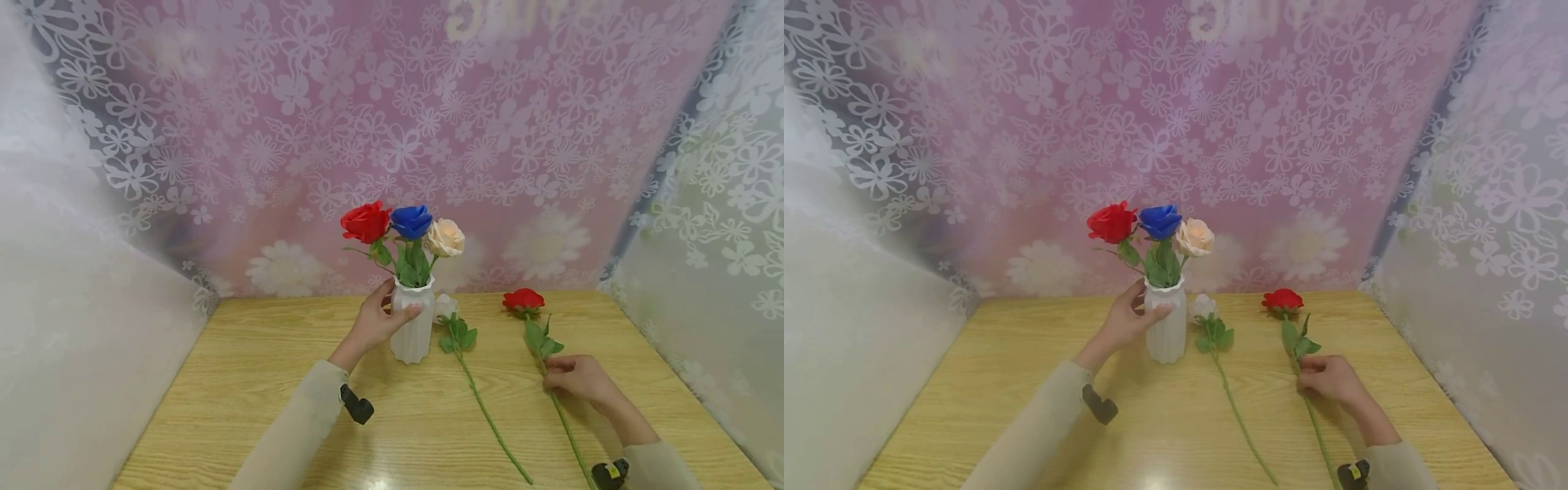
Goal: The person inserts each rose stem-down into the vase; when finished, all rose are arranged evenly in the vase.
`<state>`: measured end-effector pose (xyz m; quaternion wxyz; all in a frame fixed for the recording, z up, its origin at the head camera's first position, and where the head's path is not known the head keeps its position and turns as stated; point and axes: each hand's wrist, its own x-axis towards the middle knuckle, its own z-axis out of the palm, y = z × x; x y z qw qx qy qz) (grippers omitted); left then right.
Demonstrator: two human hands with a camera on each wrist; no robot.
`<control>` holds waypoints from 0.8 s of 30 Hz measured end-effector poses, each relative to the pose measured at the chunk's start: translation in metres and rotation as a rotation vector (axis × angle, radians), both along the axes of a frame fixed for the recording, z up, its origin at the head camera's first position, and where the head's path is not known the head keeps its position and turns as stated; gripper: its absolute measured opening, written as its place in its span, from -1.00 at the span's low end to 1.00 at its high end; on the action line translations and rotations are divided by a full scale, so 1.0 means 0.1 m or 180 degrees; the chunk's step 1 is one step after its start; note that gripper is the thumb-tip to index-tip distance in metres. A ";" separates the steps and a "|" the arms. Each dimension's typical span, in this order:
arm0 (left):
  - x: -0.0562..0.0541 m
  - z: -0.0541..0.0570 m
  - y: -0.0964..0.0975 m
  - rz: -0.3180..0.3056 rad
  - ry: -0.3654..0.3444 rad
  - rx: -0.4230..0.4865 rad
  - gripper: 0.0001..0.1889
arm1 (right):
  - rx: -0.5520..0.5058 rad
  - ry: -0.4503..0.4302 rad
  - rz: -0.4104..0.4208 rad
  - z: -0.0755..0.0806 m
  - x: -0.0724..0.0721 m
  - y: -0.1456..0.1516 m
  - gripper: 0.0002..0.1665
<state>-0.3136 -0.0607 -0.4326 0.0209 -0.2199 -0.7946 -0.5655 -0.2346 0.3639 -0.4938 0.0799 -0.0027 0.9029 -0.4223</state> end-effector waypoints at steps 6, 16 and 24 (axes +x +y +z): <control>-0.01 -0.02 0.01 0.0002 0.0022 0.0021 -0.20 | -0.0293 -0.0118 0.0103 0.03 -0.01 0.03 -0.35; -0.01 -0.01 0.02 -0.0023 0.0045 0.0031 -0.21 | -0.0771 0.0046 0.0102 0.28 0.04 -0.12 -0.24; 0.00 -0.02 0.02 0.0014 0.0036 0.0023 -0.20 | -0.1121 0.0240 -0.0073 0.48 0.04 -0.31 -0.21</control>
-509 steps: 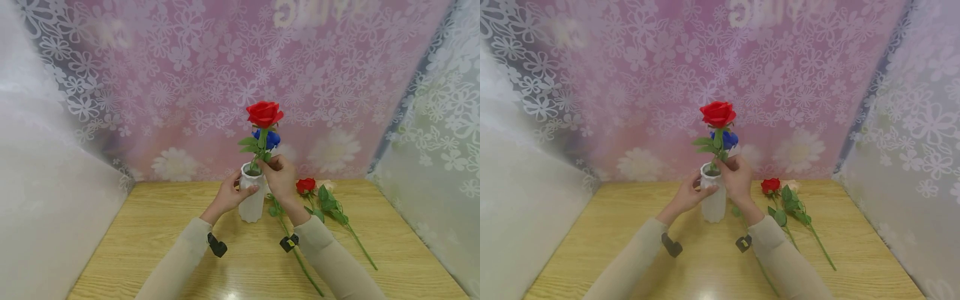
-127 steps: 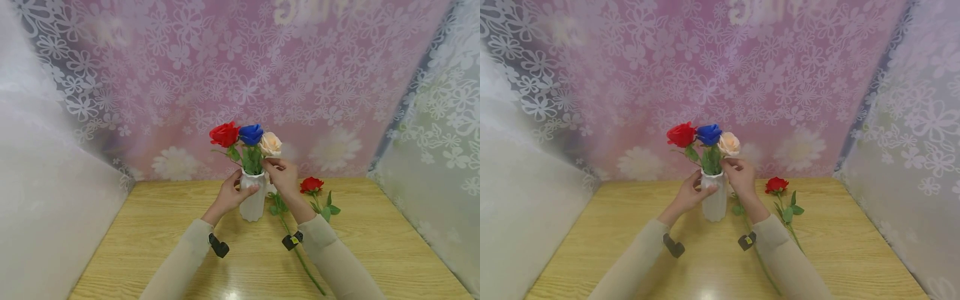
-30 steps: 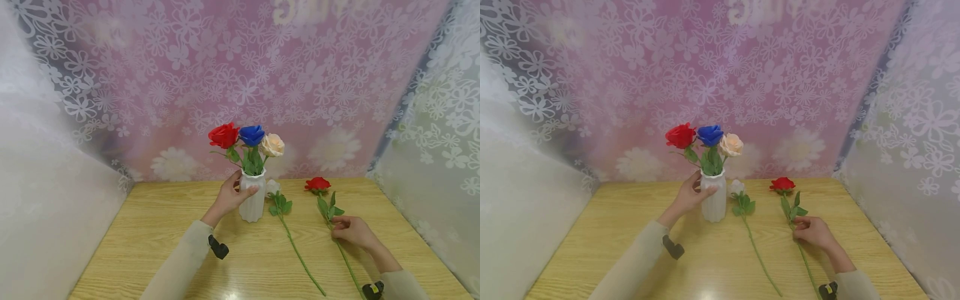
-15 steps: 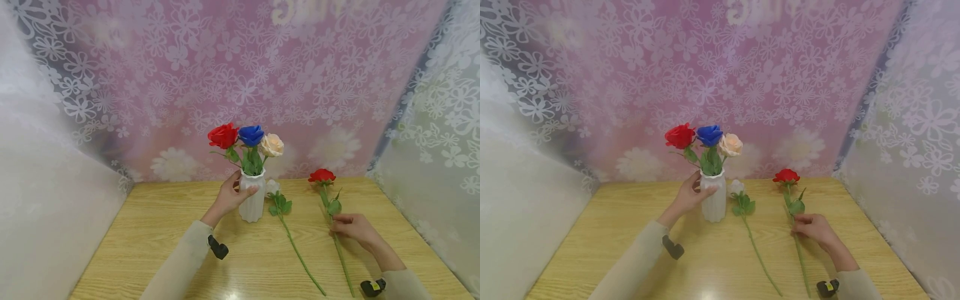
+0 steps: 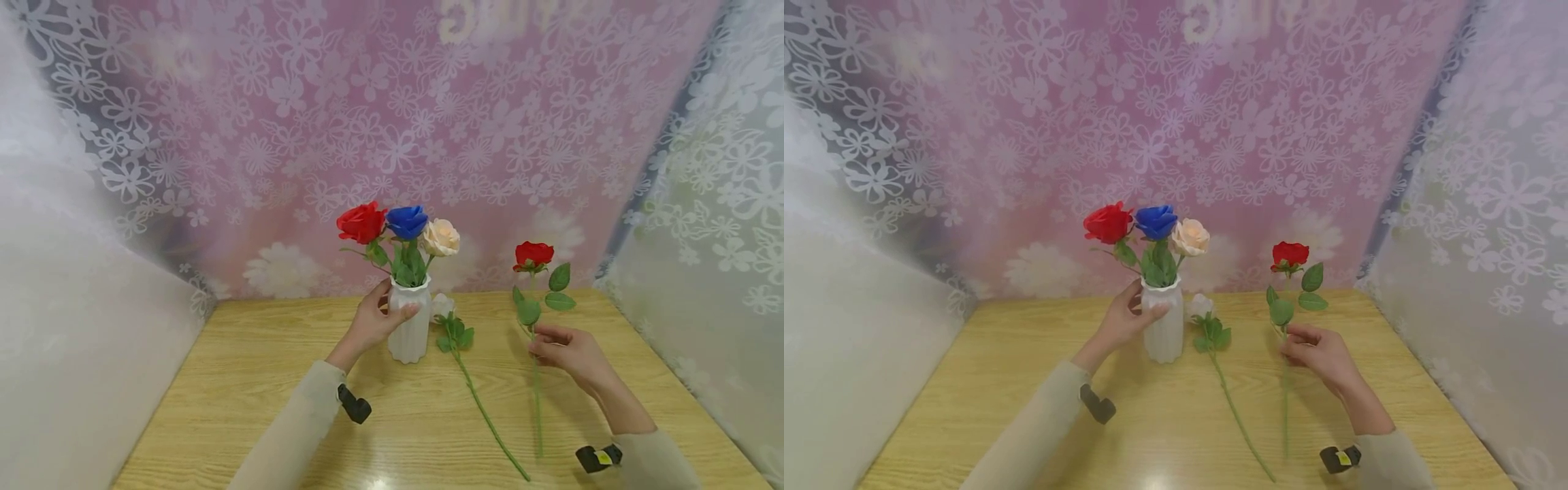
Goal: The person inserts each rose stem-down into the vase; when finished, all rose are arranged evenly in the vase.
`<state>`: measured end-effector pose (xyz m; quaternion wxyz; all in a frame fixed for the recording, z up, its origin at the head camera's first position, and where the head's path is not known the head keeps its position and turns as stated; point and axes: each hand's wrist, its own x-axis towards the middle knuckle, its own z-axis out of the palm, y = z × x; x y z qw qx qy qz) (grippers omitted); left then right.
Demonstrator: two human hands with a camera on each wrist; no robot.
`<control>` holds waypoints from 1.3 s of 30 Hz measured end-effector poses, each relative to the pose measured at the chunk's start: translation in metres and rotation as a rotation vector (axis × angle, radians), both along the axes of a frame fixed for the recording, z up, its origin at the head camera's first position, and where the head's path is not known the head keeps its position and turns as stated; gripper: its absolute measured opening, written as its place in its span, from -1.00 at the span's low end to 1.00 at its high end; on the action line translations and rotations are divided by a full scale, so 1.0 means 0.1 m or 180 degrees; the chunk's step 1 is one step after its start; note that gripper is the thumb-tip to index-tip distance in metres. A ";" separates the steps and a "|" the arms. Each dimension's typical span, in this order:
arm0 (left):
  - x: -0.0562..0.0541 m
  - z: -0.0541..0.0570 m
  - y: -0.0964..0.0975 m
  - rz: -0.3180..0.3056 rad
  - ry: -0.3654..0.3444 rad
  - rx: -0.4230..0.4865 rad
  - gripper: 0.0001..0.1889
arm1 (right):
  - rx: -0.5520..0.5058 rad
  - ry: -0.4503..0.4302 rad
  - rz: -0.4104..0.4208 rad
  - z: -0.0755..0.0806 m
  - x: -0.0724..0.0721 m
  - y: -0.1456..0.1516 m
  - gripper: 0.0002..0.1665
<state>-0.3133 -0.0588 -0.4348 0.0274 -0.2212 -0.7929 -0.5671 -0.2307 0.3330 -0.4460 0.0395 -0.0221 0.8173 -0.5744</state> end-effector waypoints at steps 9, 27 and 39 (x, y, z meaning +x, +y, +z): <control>0.01 0.02 -0.01 -0.0021 0.0023 -0.0027 -0.18 | -0.0564 0.0103 -0.0113 0.15 -0.06 -0.15 -0.13; 0.02 0.03 -0.01 -0.0046 0.0030 0.0033 -0.22 | -0.1541 0.0345 -0.0269 0.56 -0.20 -0.59 -0.59; 0.02 0.02 -0.01 -0.0063 0.0071 0.0031 -0.24 | -0.2266 0.0586 -0.0592 0.90 -0.32 -1.00 -0.64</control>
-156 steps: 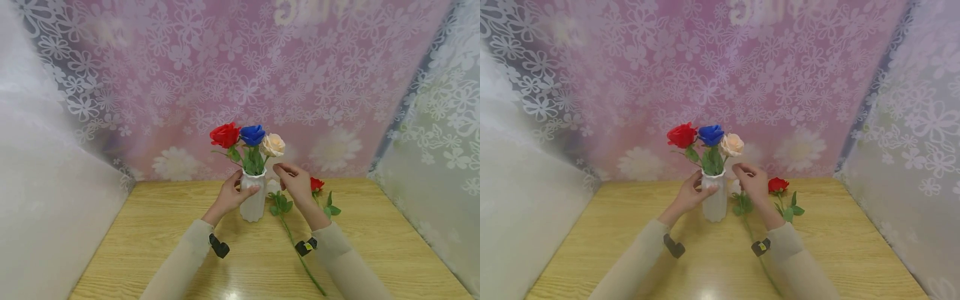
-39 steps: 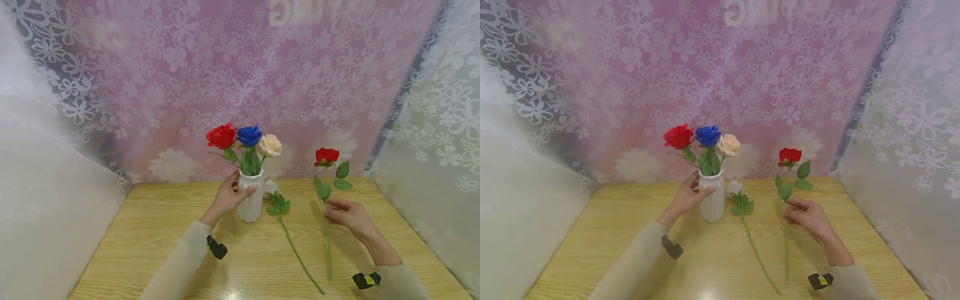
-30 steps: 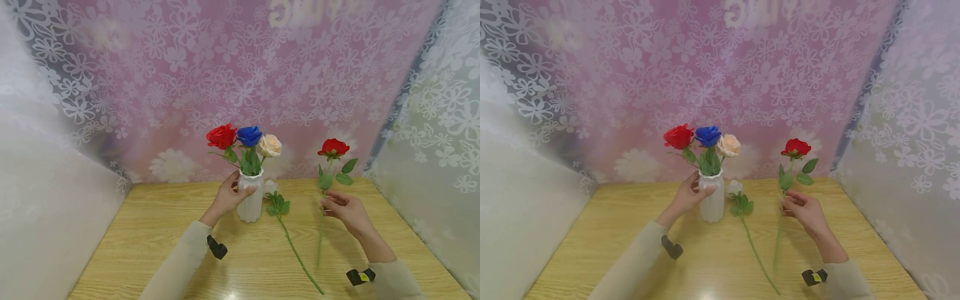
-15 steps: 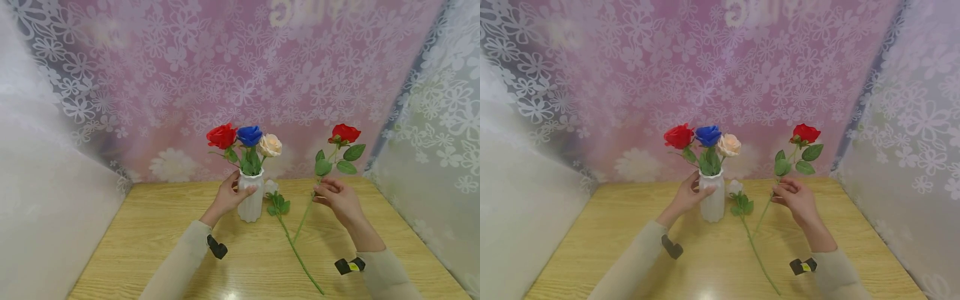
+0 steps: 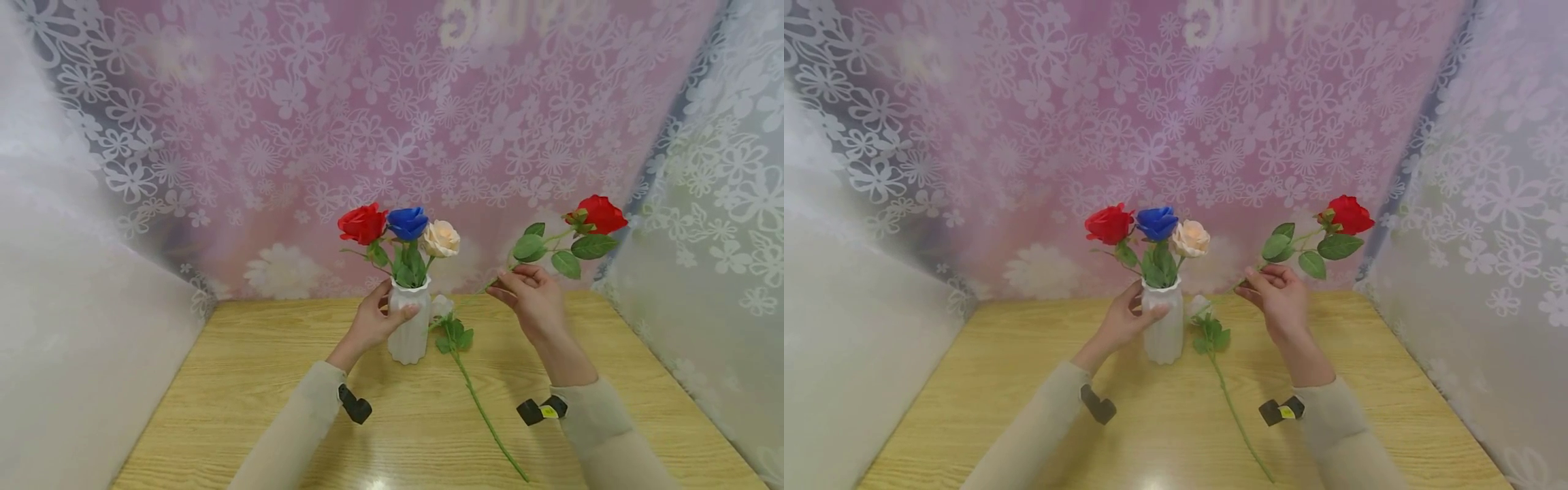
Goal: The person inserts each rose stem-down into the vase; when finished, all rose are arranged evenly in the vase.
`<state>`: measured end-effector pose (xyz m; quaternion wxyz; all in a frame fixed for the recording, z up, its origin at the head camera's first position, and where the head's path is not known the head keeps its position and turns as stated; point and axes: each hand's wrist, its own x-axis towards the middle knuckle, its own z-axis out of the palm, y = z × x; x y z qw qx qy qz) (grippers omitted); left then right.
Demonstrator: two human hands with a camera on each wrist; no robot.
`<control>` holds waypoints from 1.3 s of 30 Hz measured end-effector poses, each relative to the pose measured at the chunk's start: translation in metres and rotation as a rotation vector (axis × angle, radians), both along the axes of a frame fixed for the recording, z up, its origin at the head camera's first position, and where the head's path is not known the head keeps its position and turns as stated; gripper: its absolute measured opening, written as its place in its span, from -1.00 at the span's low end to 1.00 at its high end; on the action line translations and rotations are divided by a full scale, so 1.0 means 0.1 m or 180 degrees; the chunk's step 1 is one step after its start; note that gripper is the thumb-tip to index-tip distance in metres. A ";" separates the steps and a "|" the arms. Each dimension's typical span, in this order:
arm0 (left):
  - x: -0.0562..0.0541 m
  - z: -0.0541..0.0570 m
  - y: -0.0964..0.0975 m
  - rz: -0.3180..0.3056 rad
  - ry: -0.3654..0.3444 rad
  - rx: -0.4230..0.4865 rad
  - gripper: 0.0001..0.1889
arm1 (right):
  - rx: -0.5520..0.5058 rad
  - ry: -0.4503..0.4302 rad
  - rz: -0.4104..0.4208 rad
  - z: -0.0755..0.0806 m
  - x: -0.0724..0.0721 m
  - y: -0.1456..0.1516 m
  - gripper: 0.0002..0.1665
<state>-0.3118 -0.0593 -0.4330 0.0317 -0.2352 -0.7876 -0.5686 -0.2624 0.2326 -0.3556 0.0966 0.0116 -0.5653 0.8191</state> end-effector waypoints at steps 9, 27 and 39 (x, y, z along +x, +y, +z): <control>0.00 0.01 -0.01 -0.0010 -0.0018 -0.0001 -0.22 | -0.0662 0.0222 -0.0220 0.12 -0.06 -0.08 -0.79; -0.01 -0.01 0.00 0.0010 -0.0057 0.0027 -0.21 | -0.0218 0.0318 -0.0632 0.19 -0.16 -0.30 -0.70; 0.00 0.00 0.01 0.0022 -0.0026 0.0003 -0.22 | 0.0228 0.0535 -0.0395 0.22 -0.18 -0.55 -0.73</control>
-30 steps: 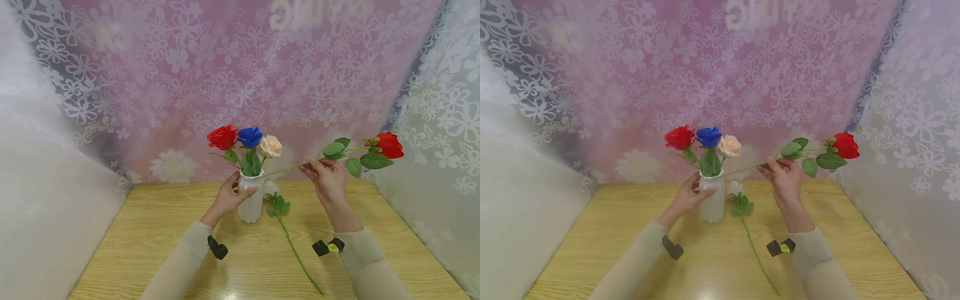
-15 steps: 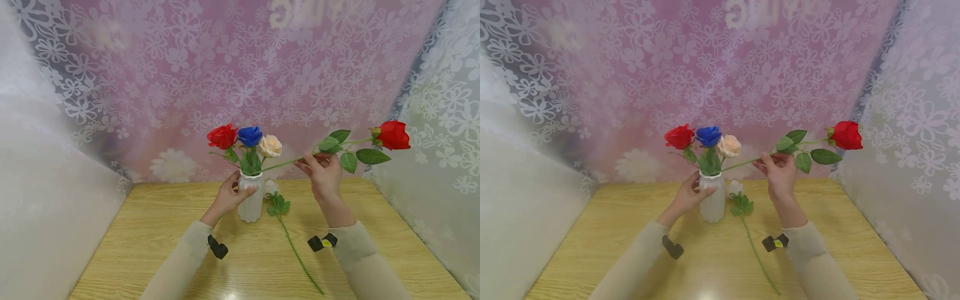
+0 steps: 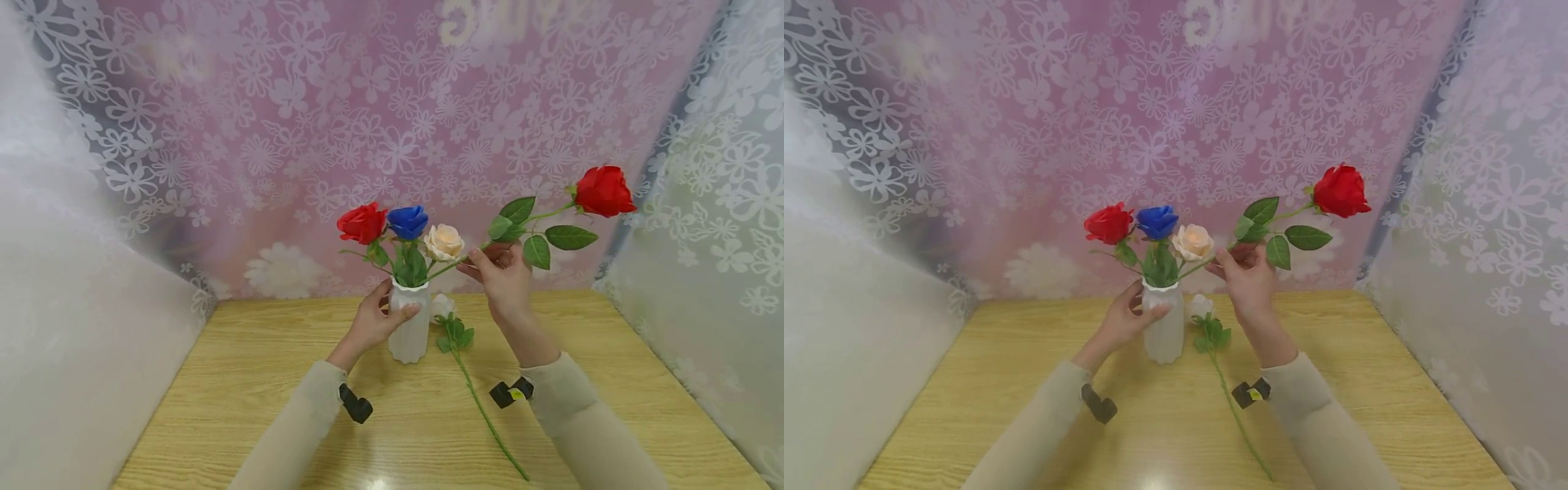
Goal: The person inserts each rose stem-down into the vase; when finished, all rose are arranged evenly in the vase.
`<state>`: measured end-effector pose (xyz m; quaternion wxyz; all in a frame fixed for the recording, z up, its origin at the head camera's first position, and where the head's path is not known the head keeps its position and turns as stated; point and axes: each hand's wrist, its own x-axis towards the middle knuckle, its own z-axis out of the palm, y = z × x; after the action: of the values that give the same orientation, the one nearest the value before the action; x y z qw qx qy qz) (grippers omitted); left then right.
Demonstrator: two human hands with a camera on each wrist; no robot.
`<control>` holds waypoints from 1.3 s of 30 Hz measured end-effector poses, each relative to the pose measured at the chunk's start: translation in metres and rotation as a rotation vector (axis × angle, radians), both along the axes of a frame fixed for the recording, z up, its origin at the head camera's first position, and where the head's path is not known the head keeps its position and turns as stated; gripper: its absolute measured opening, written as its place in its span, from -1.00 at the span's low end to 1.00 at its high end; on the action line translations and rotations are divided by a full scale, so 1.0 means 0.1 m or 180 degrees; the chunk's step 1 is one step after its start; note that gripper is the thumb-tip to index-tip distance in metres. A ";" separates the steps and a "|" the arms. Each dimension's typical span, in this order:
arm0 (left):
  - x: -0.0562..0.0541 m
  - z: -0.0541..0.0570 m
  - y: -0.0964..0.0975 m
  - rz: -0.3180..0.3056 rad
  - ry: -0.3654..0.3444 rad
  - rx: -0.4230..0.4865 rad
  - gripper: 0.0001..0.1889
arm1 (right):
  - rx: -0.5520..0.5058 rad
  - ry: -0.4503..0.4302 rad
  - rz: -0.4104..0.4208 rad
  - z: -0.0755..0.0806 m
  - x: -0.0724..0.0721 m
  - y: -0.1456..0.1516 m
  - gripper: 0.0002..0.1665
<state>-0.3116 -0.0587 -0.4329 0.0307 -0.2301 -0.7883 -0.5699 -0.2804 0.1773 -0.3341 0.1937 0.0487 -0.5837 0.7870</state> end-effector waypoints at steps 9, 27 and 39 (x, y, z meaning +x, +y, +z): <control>0.00 0.00 0.00 0.0012 -0.0001 0.0004 -0.20 | 0.0192 0.0019 0.0072 -0.04 -0.05 -0.18 -0.74; 0.00 0.00 0.00 -0.0001 0.0035 -0.0011 -0.17 | 0.1168 -0.0276 -0.0224 -0.30 -0.12 -0.42 -0.69; -0.02 -0.03 -0.01 -0.0034 0.0026 0.0010 -0.21 | 0.1291 -0.0418 -0.0220 -0.38 -0.13 -0.43 -0.64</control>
<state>-0.3137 -0.0600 -0.4357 0.0313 -0.2366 -0.7860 -0.5703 -0.2932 0.1346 -0.3719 0.1684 0.0153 -0.7428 0.6478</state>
